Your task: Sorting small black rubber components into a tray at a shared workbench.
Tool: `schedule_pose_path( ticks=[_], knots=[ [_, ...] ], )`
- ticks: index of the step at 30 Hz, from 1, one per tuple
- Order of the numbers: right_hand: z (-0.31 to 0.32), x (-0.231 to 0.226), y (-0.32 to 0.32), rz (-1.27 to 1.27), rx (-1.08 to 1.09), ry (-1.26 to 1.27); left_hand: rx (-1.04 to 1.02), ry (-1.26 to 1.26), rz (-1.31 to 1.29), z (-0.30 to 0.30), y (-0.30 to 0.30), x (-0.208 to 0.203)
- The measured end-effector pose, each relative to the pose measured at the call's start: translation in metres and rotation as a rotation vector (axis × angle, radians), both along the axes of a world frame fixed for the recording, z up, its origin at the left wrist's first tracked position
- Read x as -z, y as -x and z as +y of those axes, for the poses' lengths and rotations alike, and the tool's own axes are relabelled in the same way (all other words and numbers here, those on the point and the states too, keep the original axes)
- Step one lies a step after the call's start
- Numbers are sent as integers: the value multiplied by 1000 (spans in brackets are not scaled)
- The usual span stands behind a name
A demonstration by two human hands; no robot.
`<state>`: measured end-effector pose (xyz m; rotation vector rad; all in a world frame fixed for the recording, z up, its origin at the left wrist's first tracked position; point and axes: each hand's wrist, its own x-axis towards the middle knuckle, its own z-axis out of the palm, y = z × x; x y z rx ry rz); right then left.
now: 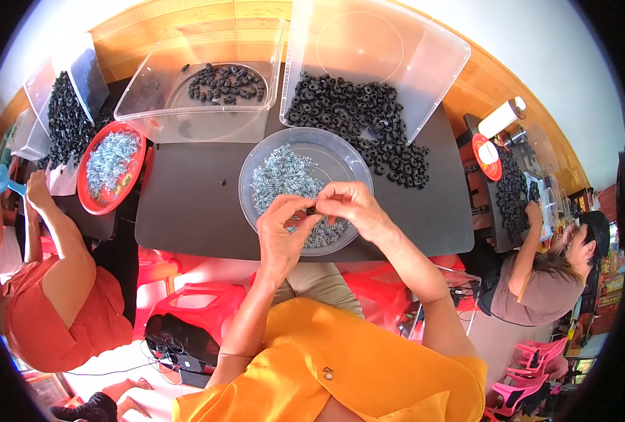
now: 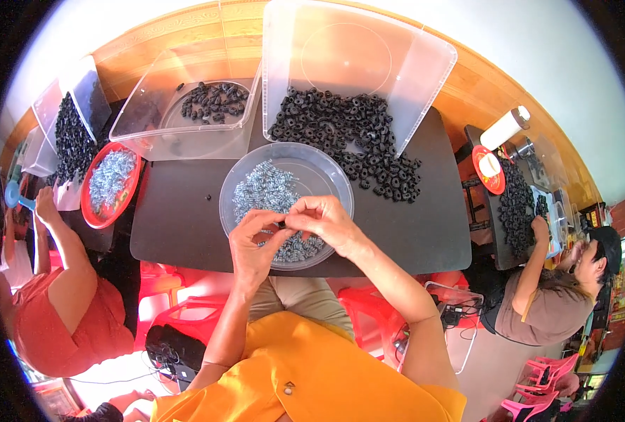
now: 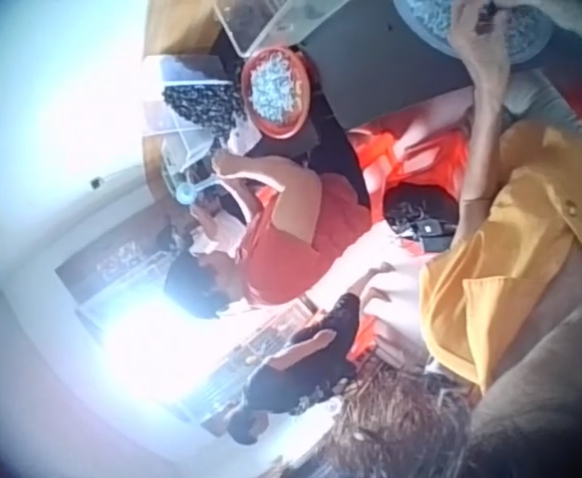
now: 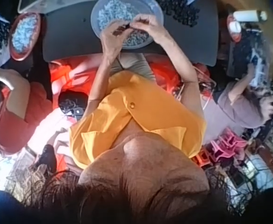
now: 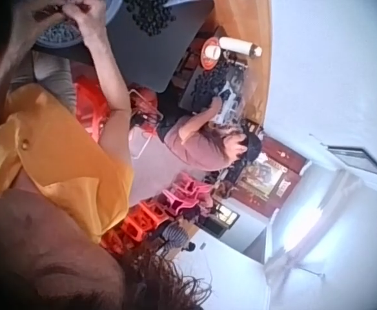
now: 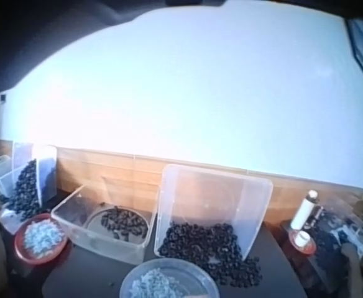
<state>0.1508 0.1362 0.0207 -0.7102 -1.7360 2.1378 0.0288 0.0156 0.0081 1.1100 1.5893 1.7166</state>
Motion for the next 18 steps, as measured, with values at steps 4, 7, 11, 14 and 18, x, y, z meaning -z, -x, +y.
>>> schedule_pose_path(
  ticks=[4,7,11,14,18],
  knots=[
    [36,15,24,-151,236,-840,-4,-34,-103,-1,6,6],
    [60,30,42,-322,229,-1095,29,-65,-173,-2,8,10],
    [70,42,51,-425,176,-1211,30,-119,-246,-5,9,10],
    [63,26,42,-271,248,-1139,46,-150,-268,-7,14,12],
    [34,-4,23,-159,222,-671,43,-111,-394,-9,15,14]
  ],
)
